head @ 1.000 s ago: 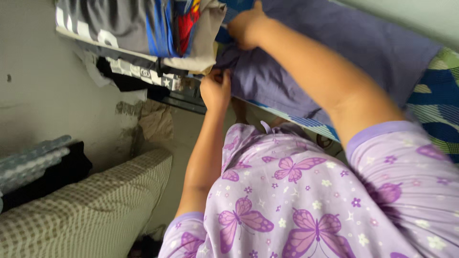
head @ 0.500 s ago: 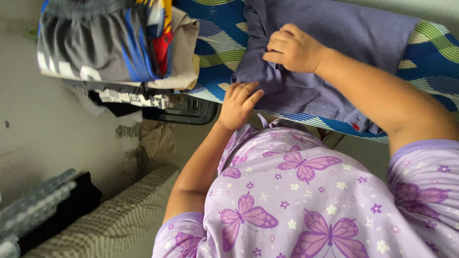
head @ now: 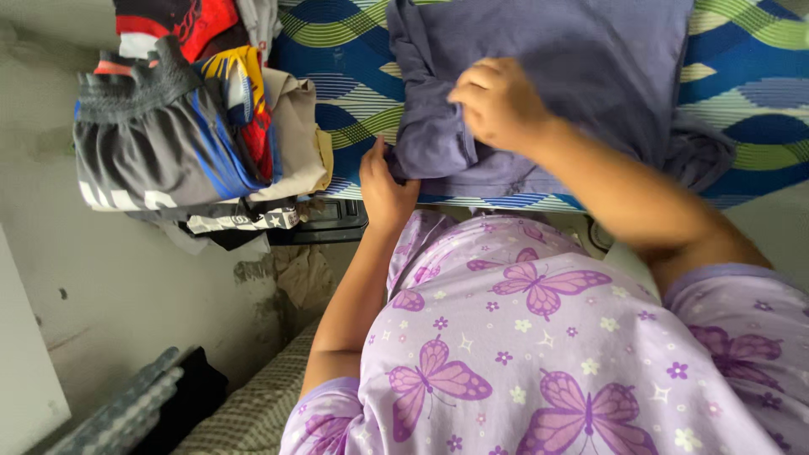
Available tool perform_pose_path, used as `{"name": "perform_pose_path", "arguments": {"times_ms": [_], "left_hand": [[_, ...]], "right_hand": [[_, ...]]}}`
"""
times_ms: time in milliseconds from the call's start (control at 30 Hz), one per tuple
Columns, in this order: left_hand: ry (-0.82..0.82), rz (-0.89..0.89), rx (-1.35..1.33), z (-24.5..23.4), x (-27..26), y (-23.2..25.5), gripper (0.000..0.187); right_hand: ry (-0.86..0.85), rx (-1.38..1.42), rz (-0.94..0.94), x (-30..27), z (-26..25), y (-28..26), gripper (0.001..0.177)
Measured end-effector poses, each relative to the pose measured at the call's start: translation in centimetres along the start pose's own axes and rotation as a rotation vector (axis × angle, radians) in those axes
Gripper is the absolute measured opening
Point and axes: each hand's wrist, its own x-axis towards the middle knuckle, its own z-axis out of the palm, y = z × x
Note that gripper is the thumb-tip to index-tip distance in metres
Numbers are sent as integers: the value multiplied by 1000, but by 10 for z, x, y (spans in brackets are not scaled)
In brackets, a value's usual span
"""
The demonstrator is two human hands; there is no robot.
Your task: The person folds a pair of dark shorts with a colorful graphic and then a purple t-shirt on a patterned ironing board. They smooth the fabric, fold the items into neat rectangles, and place them onto a growing stack of folded clothes.
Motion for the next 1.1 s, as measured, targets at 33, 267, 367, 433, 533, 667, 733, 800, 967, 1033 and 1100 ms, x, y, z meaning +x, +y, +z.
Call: {"name": "perform_pose_path", "arguments": {"times_ms": [33,267,367,433,533,667,733,800,967,1033,1100], "left_hand": [[1,-22,34,4,1,0,58],[-102,-280,-200,14,1,-7,30],[-71,-59,-127,9,5,-5,33],[-154,83,62,0,6,3,42],[-293,266,176,-21,26,16,42],[-360,357,16,-43,50,32,29],[-490,250,-17,-32,55,34,18],[-438,313,116,1,58,42,43],[-674,367,346,59,65,72,78],[-726,345,455,56,70,88,78],[-785,335,504,60,72,108,76]], "right_hand": [[6,97,96,3,9,-11,15],[-226,-116,225,-12,46,-53,65],[-261,-257,213,-36,41,-43,65],[-278,-256,244,-42,38,-37,64],[-287,-265,275,-41,33,-40,62],[-267,-147,321,-42,17,-47,56],[-205,-94,406,-57,3,-48,50],[-130,-97,513,-76,-12,-42,44],[44,-295,694,-153,-69,5,42],[-3,-409,664,-180,-90,19,47],[-43,-395,591,-205,-106,29,42]]}}
